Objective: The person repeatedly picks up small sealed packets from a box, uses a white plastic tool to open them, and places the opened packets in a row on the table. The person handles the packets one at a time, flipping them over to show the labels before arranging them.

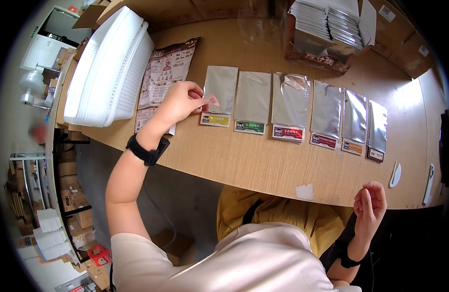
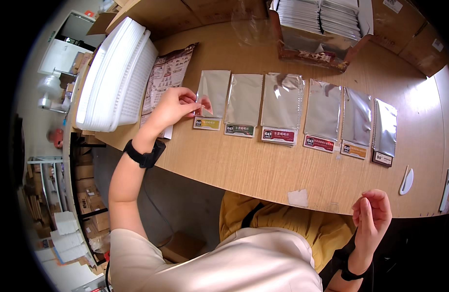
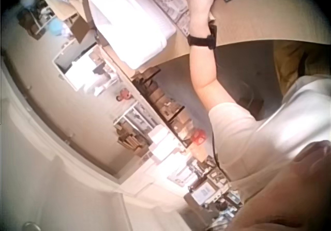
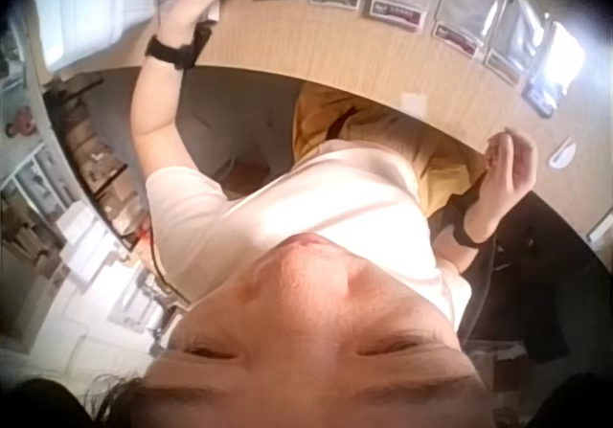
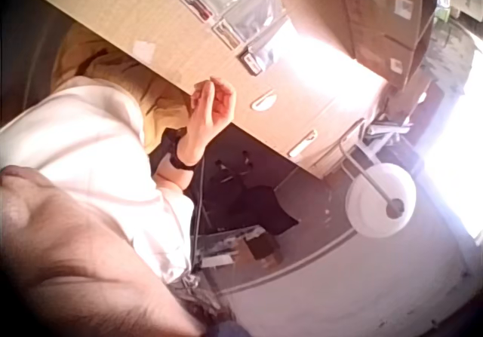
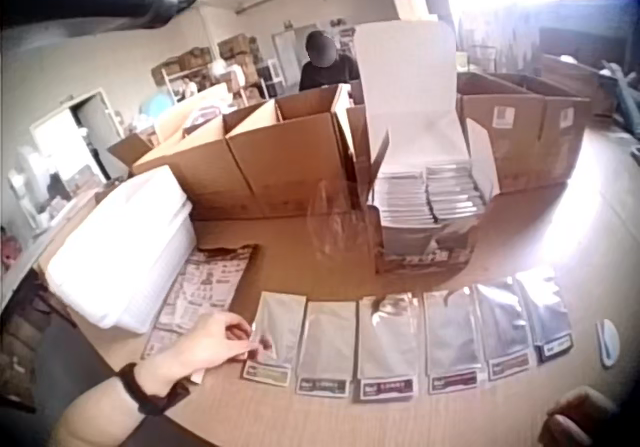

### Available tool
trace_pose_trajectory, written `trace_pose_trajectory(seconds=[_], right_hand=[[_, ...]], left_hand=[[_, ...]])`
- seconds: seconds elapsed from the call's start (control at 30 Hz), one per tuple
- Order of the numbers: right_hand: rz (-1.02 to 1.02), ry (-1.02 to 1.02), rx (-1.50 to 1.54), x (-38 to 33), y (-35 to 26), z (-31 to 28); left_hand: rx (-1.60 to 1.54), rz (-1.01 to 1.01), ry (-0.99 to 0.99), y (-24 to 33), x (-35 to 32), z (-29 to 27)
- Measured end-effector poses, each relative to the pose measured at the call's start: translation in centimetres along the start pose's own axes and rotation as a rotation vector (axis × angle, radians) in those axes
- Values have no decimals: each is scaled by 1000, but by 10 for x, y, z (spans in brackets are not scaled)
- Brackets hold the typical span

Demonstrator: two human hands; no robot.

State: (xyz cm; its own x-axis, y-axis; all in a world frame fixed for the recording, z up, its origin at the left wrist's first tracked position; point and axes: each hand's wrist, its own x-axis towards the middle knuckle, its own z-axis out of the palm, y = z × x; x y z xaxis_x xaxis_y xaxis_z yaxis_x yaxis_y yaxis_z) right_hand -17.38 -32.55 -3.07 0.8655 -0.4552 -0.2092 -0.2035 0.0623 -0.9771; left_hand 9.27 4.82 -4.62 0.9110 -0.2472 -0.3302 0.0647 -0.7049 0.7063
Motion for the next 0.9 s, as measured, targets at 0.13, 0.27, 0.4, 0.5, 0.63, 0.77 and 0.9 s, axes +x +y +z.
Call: trace_pose_trajectory(seconds=[0.13, 0.27, 0.4, 0.5, 0.63, 0.77, 0.9], right_hand=[[3, 4, 0, 1, -1, 3], [8, 2, 1, 2, -4, 4], [-119, -5, -130, 7, -26, 3], [-355, 42, -363, 20, -69, 13], [-714, 42, -920, 66, -127, 36], [-1054, 35, -1062, 147, -124, 60], [-1230, -101, -1224, 209, -96, 99]], left_hand=[[-1, -14, 2, 2, -1, 1], [26, 1, 0, 2, -1, 2], [44, 49, 8, -5, 1, 4], [86, 103, 33, -10, -2, 1], [-53, 226, 42, 27, -45, 5], [-487, 372, -2, 82, -111, 37], [-862, 406, -22, 88, -143, 84]])
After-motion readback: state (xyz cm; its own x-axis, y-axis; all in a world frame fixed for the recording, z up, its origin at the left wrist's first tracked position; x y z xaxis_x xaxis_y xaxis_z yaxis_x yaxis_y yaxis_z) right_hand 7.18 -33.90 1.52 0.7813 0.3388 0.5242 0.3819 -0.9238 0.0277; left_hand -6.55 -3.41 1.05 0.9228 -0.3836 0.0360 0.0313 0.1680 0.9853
